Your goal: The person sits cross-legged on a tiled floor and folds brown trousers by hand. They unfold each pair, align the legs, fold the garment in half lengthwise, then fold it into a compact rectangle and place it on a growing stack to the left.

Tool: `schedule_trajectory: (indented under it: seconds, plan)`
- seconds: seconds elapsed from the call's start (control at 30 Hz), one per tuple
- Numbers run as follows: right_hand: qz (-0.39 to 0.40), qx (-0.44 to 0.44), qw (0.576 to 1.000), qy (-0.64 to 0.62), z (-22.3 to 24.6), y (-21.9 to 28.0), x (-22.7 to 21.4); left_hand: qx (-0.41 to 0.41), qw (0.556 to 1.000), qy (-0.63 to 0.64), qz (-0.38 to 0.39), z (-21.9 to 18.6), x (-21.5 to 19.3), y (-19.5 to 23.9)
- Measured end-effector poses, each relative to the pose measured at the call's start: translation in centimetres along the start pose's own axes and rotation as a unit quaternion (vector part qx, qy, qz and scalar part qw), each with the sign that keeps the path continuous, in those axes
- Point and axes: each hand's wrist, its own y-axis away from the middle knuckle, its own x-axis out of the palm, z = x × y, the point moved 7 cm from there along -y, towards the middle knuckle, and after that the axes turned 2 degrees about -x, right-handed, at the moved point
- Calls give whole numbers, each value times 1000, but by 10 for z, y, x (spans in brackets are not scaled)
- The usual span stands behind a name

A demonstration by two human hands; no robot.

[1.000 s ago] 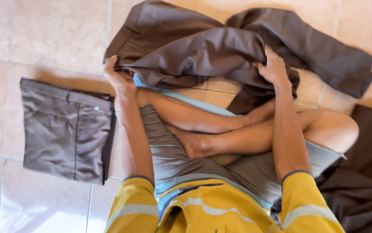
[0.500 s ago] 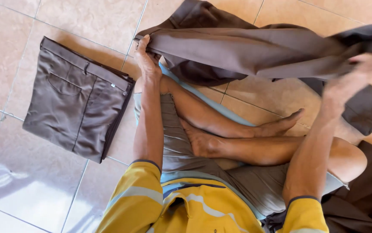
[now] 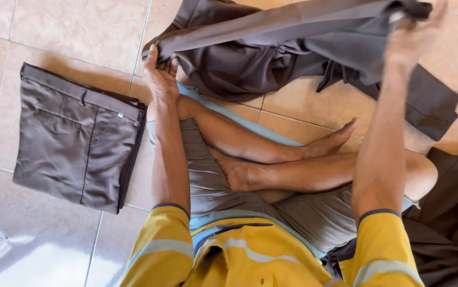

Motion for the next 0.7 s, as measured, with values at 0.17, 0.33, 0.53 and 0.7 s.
schedule_trajectory:
  seconds: [0.17,0.33,0.53,0.7]
  plan:
    - [163,-270,891,327,120,122,100,-16,999,49,-9,7,-8,-12]
    - [406,-106,738,529,13,228,99,-16,998,52,-21,3,-7,-8]
    - [416,-173,737,504,19,266,107,-29,997,73,25,5,-2,-5]
    - [455,-5,715,531,-10,254,118,-34,992,104,66,10,-11,-17]
